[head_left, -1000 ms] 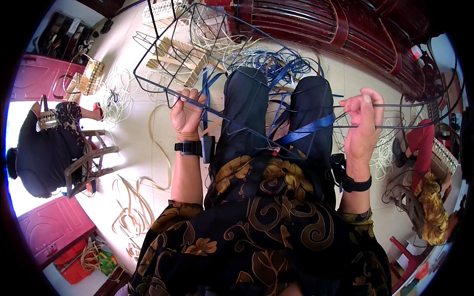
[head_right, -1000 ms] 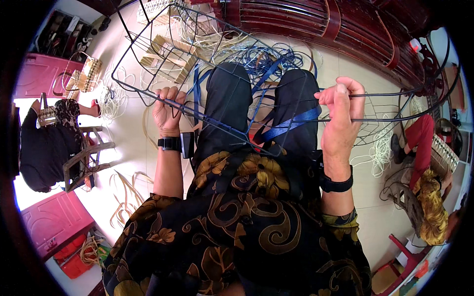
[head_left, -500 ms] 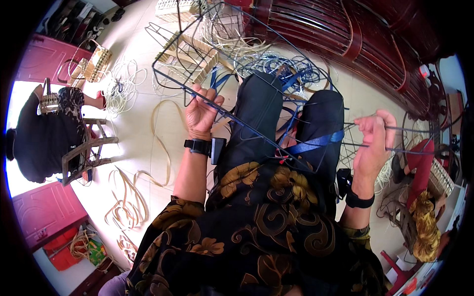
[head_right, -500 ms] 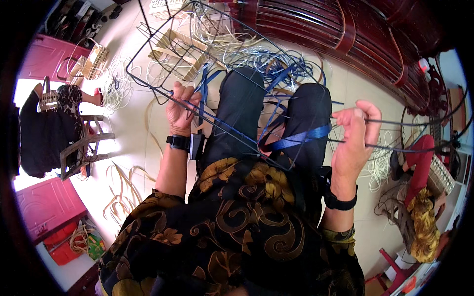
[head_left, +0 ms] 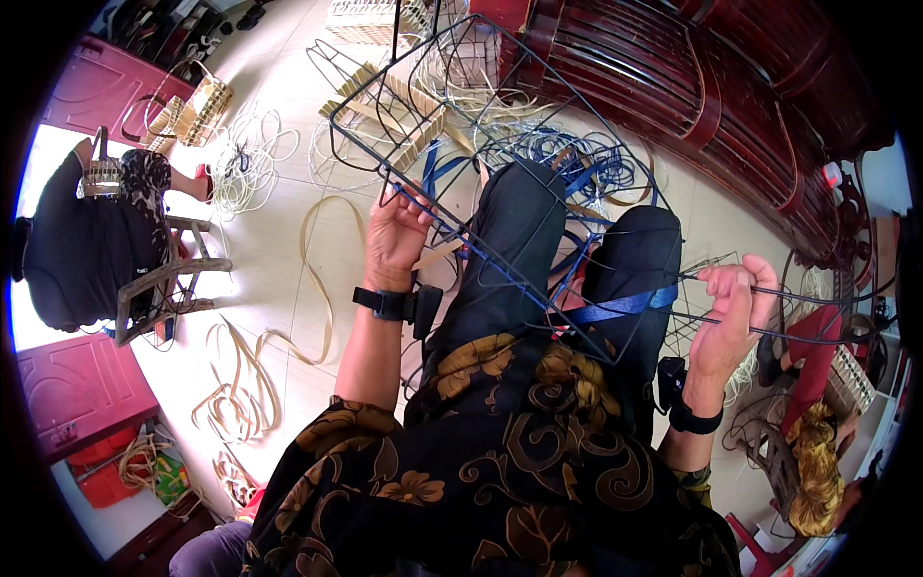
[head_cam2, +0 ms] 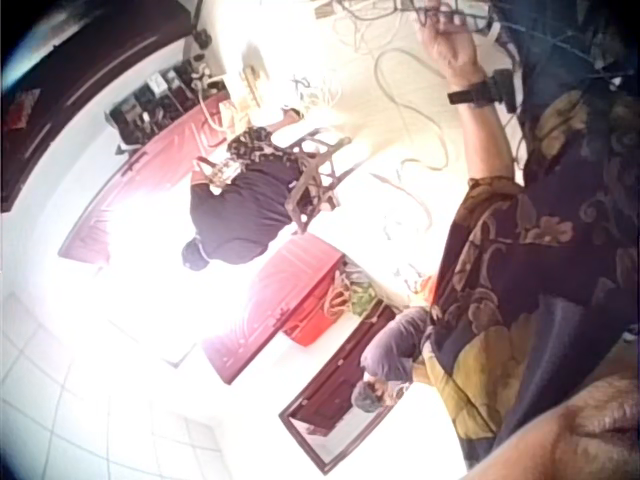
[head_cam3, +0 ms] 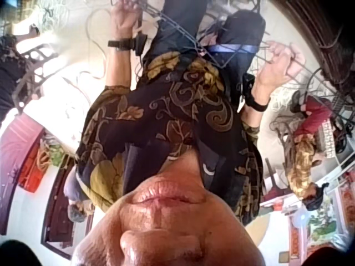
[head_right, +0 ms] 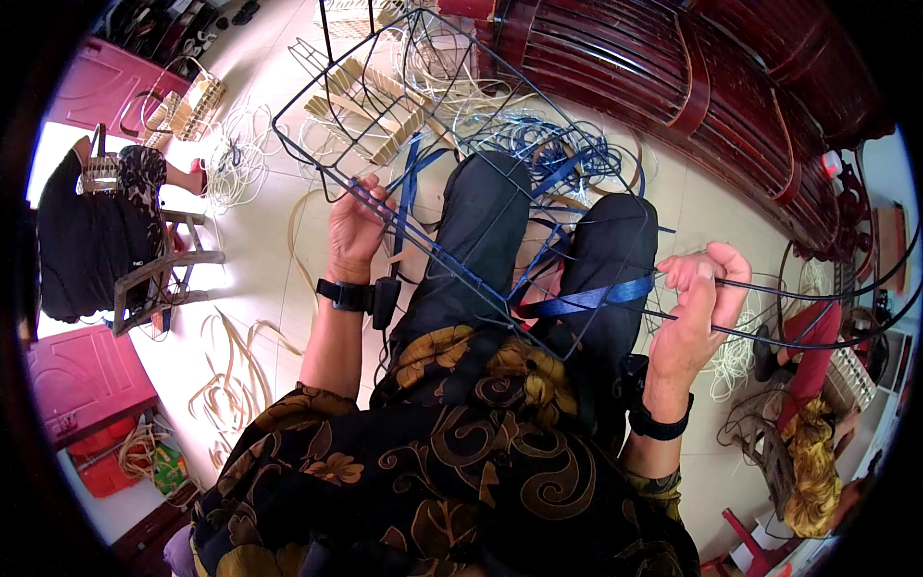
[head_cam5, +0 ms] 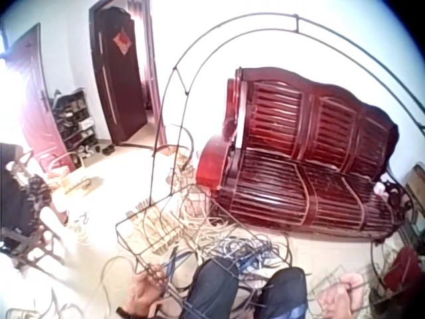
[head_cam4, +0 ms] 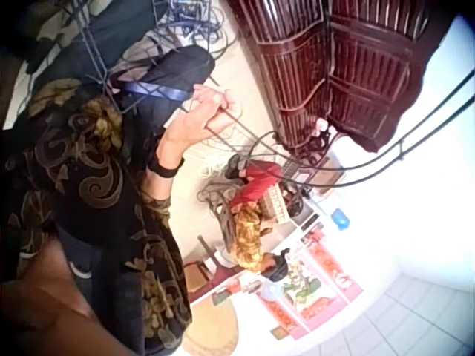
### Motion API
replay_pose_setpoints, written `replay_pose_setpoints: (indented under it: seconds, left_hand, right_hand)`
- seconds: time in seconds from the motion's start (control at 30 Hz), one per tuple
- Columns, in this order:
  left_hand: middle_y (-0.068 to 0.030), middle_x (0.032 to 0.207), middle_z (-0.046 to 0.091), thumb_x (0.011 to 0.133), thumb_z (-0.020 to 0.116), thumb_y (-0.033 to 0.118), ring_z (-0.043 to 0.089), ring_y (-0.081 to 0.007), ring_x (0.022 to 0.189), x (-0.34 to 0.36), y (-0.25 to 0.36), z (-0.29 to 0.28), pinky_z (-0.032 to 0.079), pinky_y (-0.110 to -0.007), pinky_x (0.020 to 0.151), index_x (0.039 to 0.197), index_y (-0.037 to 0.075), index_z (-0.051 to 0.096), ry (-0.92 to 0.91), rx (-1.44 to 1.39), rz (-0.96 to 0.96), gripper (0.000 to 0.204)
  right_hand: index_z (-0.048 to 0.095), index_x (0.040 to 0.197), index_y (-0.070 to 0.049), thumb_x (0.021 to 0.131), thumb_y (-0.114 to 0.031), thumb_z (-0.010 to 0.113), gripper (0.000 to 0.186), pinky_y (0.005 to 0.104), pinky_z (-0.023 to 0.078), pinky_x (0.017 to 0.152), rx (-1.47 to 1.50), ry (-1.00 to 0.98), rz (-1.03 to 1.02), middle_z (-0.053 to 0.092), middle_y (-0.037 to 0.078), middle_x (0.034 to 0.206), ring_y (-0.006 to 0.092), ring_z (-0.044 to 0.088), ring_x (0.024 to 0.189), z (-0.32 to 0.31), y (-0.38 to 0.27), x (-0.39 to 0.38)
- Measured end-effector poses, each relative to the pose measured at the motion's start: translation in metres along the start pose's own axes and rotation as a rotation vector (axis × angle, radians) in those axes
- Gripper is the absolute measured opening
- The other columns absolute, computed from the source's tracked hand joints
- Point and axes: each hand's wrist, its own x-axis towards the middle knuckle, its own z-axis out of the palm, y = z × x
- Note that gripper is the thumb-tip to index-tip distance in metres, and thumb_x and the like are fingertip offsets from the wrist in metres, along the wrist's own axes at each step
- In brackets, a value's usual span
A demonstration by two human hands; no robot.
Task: The person ties blue plastic strips onto a wire frame by hand, weaving them through the frame to construct a basket.
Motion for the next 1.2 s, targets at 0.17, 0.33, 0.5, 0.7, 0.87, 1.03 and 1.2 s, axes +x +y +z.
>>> replay_pose_setpoints:
  seconds: [0.17, 0.33, 0.5, 0.7, 0.87, 1.03, 1.2]
  left_hand:
    - [-0.0164, 0.123, 0.062, 0.097, 0.059, 0.027, 0.060, -0.0268, 0.102, -0.012, 0.015, 0.021, 0.049, -0.040, 0.081, 0.139, 0.012, 0.043, 0.062, 0.130, 0.013, 0.048]
    - [-0.0190, 0.136, 0.055, 0.098, 0.055, 0.037, 0.054, -0.0332, 0.121, -0.024, 0.030, 0.028, 0.046, -0.045, 0.092, 0.145, 0.009, 0.037, 0.039, 0.127, 0.017, 0.057]
    - [-0.0191, 0.139, 0.053, 0.098, 0.054, 0.034, 0.052, -0.0331, 0.126, -0.038, 0.026, 0.017, 0.044, -0.048, 0.099, 0.143, 0.005, 0.041, 0.002, 0.104, -0.025, 0.054]
    - [-0.0149, 0.122, 0.064, 0.095, 0.062, 0.022, 0.059, -0.0295, 0.116, -0.046, 0.008, 0.030, 0.049, -0.041, 0.093, 0.126, 0.003, 0.057, 0.065, 0.193, -0.063, 0.036]
    - [-0.0111, 0.110, 0.064, 0.094, 0.064, 0.022, 0.060, -0.0237, 0.101, -0.032, 0.005, 0.039, 0.049, -0.037, 0.084, 0.111, 0.005, 0.062, -0.015, 0.232, -0.042, 0.024]
    - [-0.0115, 0.103, 0.065, 0.094, 0.063, 0.013, 0.059, -0.0250, 0.104, -0.029, 0.003, 0.059, 0.051, -0.040, 0.084, 0.106, 0.005, 0.062, -0.066, 0.169, -0.015, 0.015]
    - [-0.0068, 0.096, 0.062, 0.094, 0.063, 0.014, 0.055, -0.0215, 0.101, -0.024, 0.017, 0.071, 0.045, -0.042, 0.090, 0.108, 0.007, 0.061, -0.126, 0.226, 0.028, 0.017]
  right_hand:
    - [0.046, 0.115, 0.003, 0.092, -0.001, 0.039, 0.024, 0.0383, 0.050, 0.079, -0.030, 0.021, 0.002, 0.042, 0.003, 0.073, 0.0143, 0.044, 0.070, 0.001, 0.001, 0.000]
    - [0.046, 0.114, 0.003, 0.092, -0.001, 0.039, 0.024, 0.0382, 0.051, 0.078, -0.033, 0.032, -0.010, 0.043, 0.004, 0.072, 0.0144, 0.044, 0.069, 0.000, 0.001, 0.001]
    - [0.047, 0.113, 0.004, 0.092, -0.001, 0.039, 0.023, 0.0380, 0.051, 0.078, -0.021, 0.050, -0.008, 0.043, 0.004, 0.072, 0.0143, 0.044, 0.069, -0.001, 0.004, 0.002]
    - [0.047, 0.113, 0.003, 0.092, -0.001, 0.040, 0.022, 0.0378, 0.051, 0.078, -0.009, 0.048, 0.005, 0.044, 0.004, 0.073, 0.0145, 0.044, 0.069, -0.006, 0.008, 0.002]
    - [0.047, 0.114, 0.003, 0.094, -0.003, 0.041, 0.022, 0.0383, 0.051, 0.079, 0.034, 0.033, 0.024, 0.044, 0.004, 0.074, 0.0151, 0.044, 0.070, -0.016, 0.015, 0.003]
    - [0.048, 0.120, 0.002, 0.095, -0.003, 0.046, 0.025, 0.0410, 0.053, 0.085, 0.106, 0.022, 0.111, 0.050, 0.006, 0.079, 0.0166, 0.052, 0.078, -0.039, 0.035, 0.005]
    - [0.049, 0.123, 0.003, 0.096, -0.008, 0.055, 0.029, 0.0406, 0.055, 0.090, 0.235, -0.037, 0.276, 0.060, 0.008, 0.088, 0.0192, 0.062, 0.090, -0.049, 0.050, 0.022]
